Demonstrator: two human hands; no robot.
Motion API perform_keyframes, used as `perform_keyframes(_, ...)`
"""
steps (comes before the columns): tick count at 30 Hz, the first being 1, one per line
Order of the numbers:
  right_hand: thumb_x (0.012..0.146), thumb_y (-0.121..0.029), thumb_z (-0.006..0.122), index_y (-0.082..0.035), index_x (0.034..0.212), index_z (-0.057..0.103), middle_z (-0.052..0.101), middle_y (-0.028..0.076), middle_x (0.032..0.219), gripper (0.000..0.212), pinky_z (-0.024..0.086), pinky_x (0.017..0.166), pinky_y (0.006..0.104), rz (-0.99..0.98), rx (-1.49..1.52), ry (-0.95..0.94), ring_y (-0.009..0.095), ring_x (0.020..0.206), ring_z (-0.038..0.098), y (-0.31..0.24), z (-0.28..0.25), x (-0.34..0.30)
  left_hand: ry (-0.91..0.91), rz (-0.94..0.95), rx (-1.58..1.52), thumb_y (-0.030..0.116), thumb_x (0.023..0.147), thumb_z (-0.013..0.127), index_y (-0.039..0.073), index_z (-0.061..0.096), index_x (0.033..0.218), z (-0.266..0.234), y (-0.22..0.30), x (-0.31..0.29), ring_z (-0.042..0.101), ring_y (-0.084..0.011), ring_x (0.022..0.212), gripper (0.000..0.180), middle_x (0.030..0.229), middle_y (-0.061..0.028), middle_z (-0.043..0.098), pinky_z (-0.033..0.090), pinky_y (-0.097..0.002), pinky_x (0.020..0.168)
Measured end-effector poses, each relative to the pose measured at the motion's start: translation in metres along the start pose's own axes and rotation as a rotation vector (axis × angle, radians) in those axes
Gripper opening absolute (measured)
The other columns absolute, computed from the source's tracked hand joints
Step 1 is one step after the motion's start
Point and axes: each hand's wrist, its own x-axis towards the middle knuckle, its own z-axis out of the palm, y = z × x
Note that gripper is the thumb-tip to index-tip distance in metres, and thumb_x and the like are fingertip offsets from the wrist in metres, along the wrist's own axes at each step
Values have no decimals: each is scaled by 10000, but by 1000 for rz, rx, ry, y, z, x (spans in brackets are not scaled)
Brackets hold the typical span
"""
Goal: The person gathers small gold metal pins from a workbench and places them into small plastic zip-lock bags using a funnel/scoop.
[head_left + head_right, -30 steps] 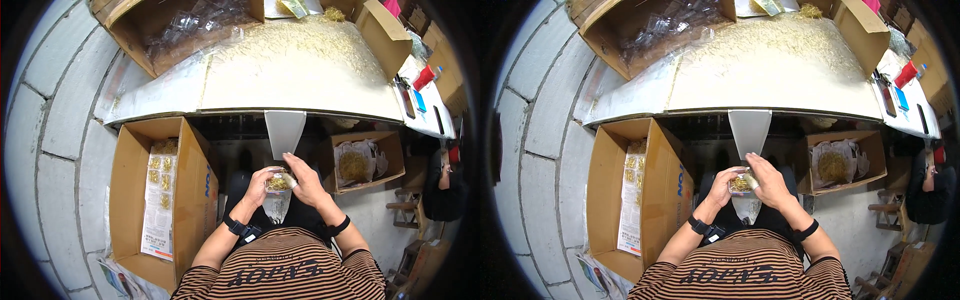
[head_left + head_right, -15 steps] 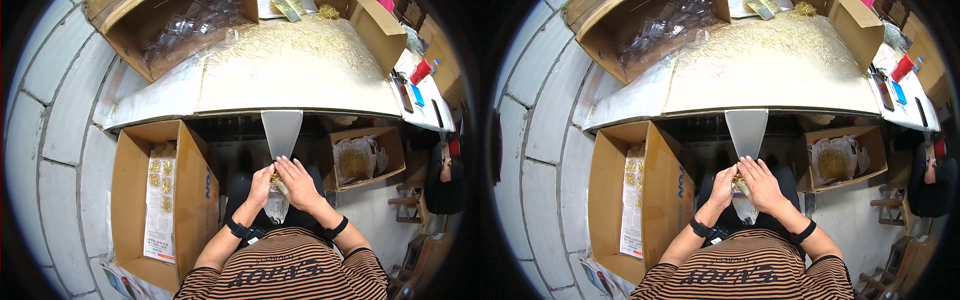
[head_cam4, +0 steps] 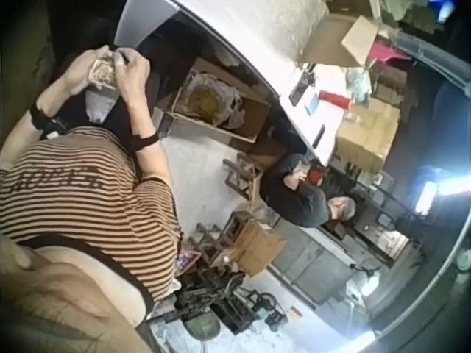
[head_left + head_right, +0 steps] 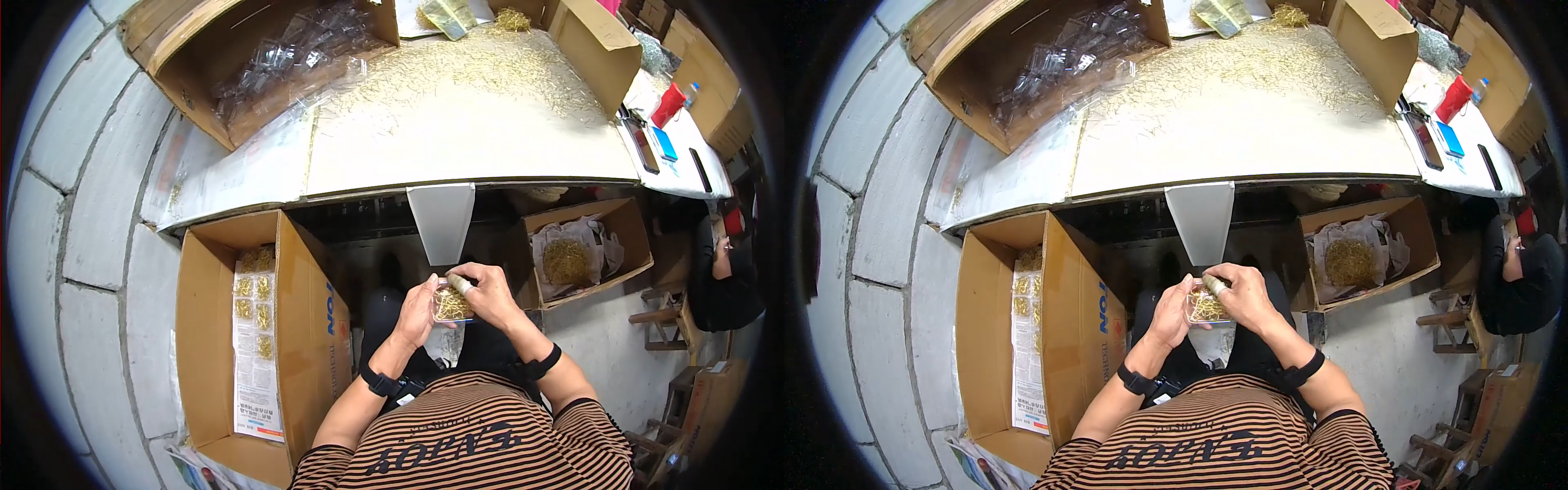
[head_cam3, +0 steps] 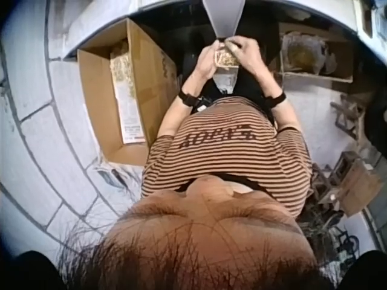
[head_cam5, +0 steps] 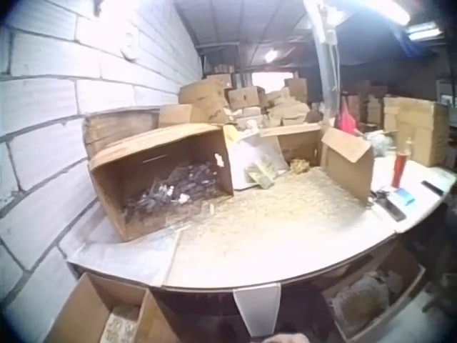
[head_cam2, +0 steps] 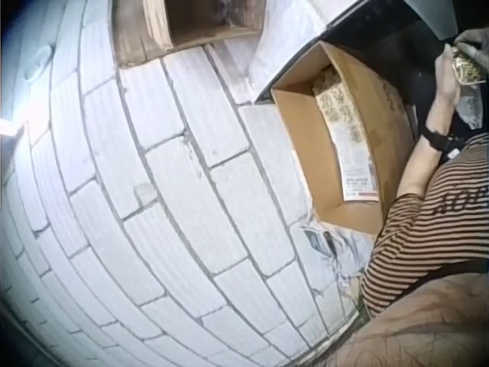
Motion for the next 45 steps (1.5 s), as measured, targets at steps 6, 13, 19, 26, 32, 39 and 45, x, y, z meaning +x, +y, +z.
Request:
perform_keyframes(6,780,-142,647,16,1196,548,553,186,1258,456,351,1053,450,-550,-605,-77,310,1218,497,-11,1,-15,99,55,-54,280,997,416,15,568,1050,-5,-4,8,646,-146,787,310,920,-73,640,555,-282,644)
perform_keyframes(13,822,-324,614,74,1306,429,440,243,1358,654,288,1092,451,-528,-716,-83,358,1317,371,-15,9,-26,211,159,-38,248,1000,424,32,582,995,5,-4,14,588,-103,841,268,926,-33,617,496,-269,765)
perform_keyframes(19,816,-346,608,98,1358,325,367,262,1404,755,250,1112,456,-546,-693,-136,364,1346,323,-8,6,-18,200,171,28,270,1006,413,28,568,998,6,-1,13,596,-107,858,287,955,-43,618,505,-263,771)
perform_keyframes(26,875,-280,585,-6,1387,349,409,217,1390,627,315,1080,433,-453,-265,-164,338,1310,384,-15,-11,-6,131,107,31,187,970,469,-16,561,1134,1,-2,12,646,-150,853,277,1017,-96,635,559,-265,658)
perform_keyframes(32,869,-222,566,-17,1360,395,459,204,1351,559,344,1052,437,-297,-305,27,342,1273,426,-9,-27,9,121,81,20,332,980,431,-1,577,1072,21,15,5,662,-148,691,375,835,-61,642,558,-262,465)
perform_keyframes(39,878,-178,564,-58,1346,438,464,168,1358,498,340,1051,435,-287,-402,-60,307,1293,410,0,-15,2,139,61,23,363,988,424,18,584,1052,11,6,4,654,-121,656,386,859,-66,660,527,-241,440)
perform_keyframes(45,855,-113,643,31,1061,640,683,123,936,252,495,747,278,18,196,63,152,832,628,11,-31,2,115,76,28,344,963,492,37,596,1044,3,12,5,677,-138,734,335,921,-87,667,552,-239,458)
